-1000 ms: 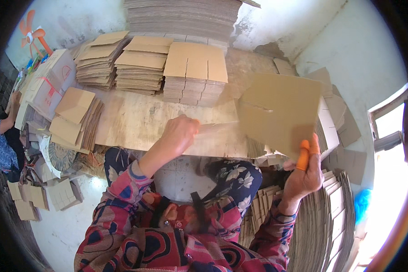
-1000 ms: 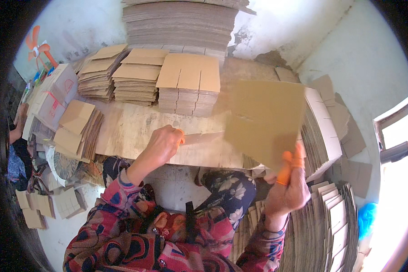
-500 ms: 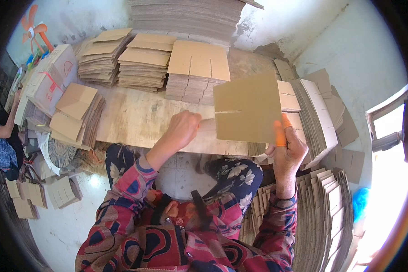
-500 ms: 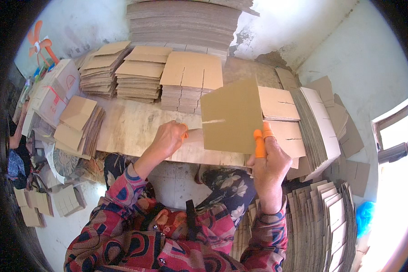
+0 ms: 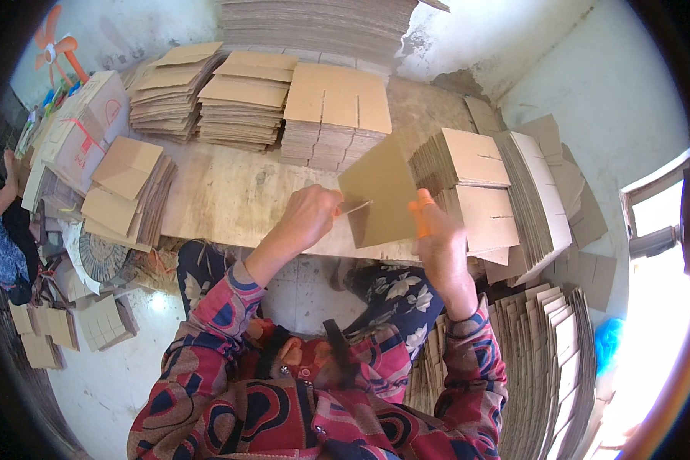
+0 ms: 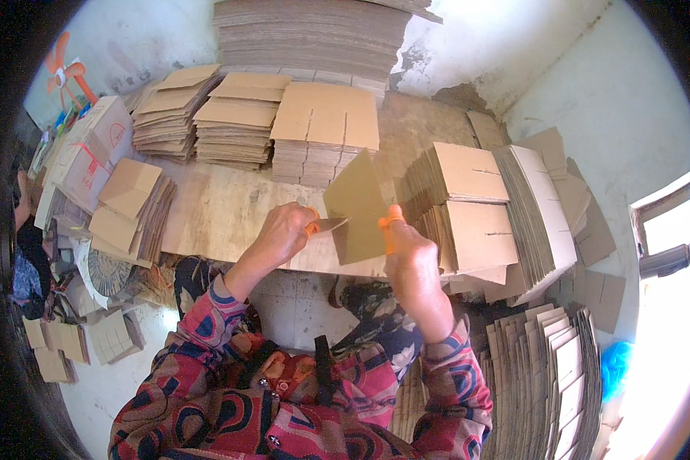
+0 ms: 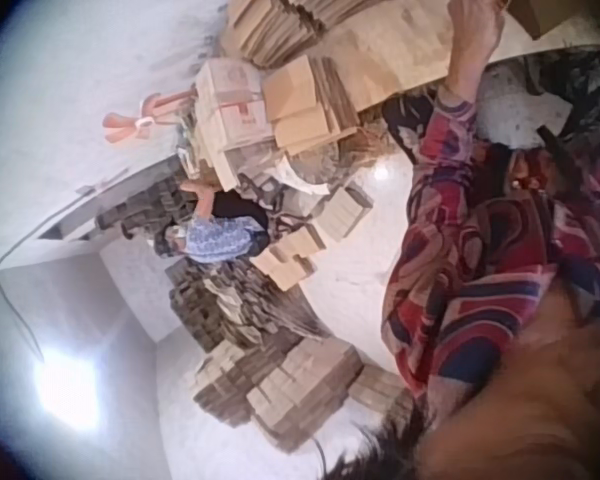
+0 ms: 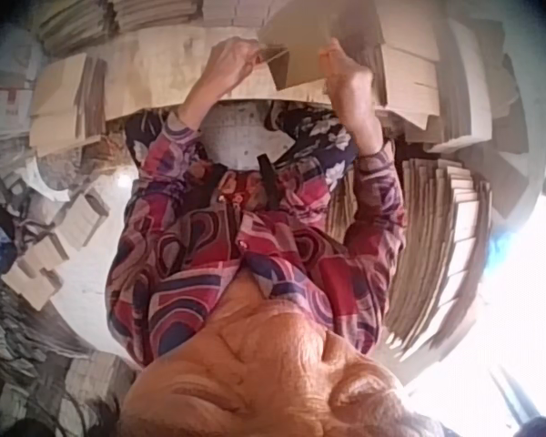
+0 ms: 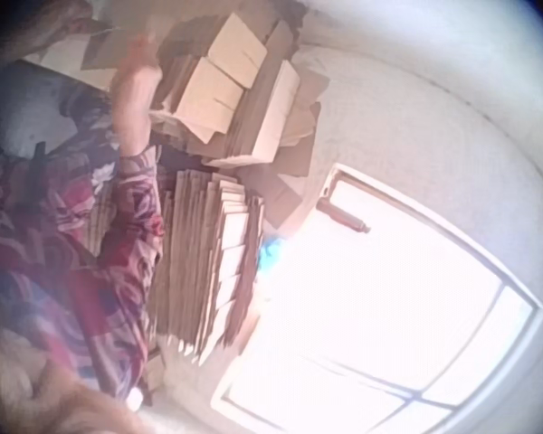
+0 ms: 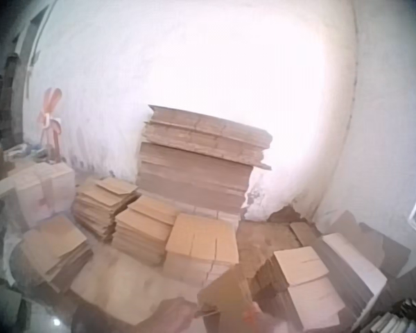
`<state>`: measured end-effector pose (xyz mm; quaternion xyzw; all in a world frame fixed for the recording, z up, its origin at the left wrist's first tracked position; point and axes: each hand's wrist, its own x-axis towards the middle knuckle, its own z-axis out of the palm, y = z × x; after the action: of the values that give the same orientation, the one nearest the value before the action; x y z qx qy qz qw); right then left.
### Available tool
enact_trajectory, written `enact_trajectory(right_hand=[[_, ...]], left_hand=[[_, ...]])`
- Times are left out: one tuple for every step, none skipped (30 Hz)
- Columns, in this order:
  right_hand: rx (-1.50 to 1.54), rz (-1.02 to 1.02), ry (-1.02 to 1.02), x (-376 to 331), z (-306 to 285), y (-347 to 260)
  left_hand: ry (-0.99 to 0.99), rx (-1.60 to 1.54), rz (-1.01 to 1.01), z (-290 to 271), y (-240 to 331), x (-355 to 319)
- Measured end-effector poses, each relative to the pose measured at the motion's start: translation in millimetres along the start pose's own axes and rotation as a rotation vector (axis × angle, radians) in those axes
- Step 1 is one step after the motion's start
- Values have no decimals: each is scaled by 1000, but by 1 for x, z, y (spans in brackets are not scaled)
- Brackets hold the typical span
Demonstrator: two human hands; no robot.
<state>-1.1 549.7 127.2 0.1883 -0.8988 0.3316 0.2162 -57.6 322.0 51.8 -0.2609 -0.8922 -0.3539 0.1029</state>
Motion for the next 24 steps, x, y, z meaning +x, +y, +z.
enact_trajectory(right_hand=[[8,-29,-21,-1,6,5],[-86,-18,-106,-2,11,9],[-161,-8,-127,-2,13,7],[-237,2,-148,0,15,3],[-314,13,-169,3,16,1],[-295,-17,-227,7,14,3],[-237,-31,-240,11,12,2],[-178,-44,-253,16,9,-2],[-117,-61,-263,20,8,-4],[-165,-62,-301,21,10,-5],[-213,-65,-340,21,14,-5],[-262,-67,-380,21,19,-4],[-334,-58,-443,18,25,-1],[-406,-49,-506,11,35,5],[-481,-35,-567,3,44,12],[-469,17,-546,-6,55,15],[-430,15,-467,-13,57,20],[-384,7,-394,-18,58,20],[-339,1,-320,-21,57,20],[-375,42,-208,-24,49,21],[-502,79,-31,-30,45,29],[-549,135,12,-34,32,37],[-596,191,54,-38,14,49],[-767,180,75,-42,-3,64]], left_hand=[[16,11,8,1,-1,1],[32,22,17,3,-1,3],[47,33,21,3,-1,3],[46,39,14,2,-1,4],[44,44,7,1,-1,5],[41,49,2,-1,-1,6],[21,27,-5,-2,-2,6],[1,5,-12,-3,-5,6],[-18,-12,-19,-5,-6,6],[-18,-11,-24,-4,-6,5],[-18,-9,-29,-4,-7,4],[-18,-8,-34,-3,-8,3],[-23,-16,-35,-3,-7,4],[-28,-24,-37,-2,-5,5],[-35,-36,-34,-1,-4,7],[-24,-48,-38,0,-4,7],[-14,-62,-40,1,-4,8],[-3,-71,-52,1,-5,6],[12,-66,-52,0,-7,5],[26,-62,-50,0,-10,3],[39,-66,-40,2,-11,4],[35,-34,-48,-2,-8,4],[32,-1,-55,-9,-4,3],[28,29,-57,-14,2,3]])
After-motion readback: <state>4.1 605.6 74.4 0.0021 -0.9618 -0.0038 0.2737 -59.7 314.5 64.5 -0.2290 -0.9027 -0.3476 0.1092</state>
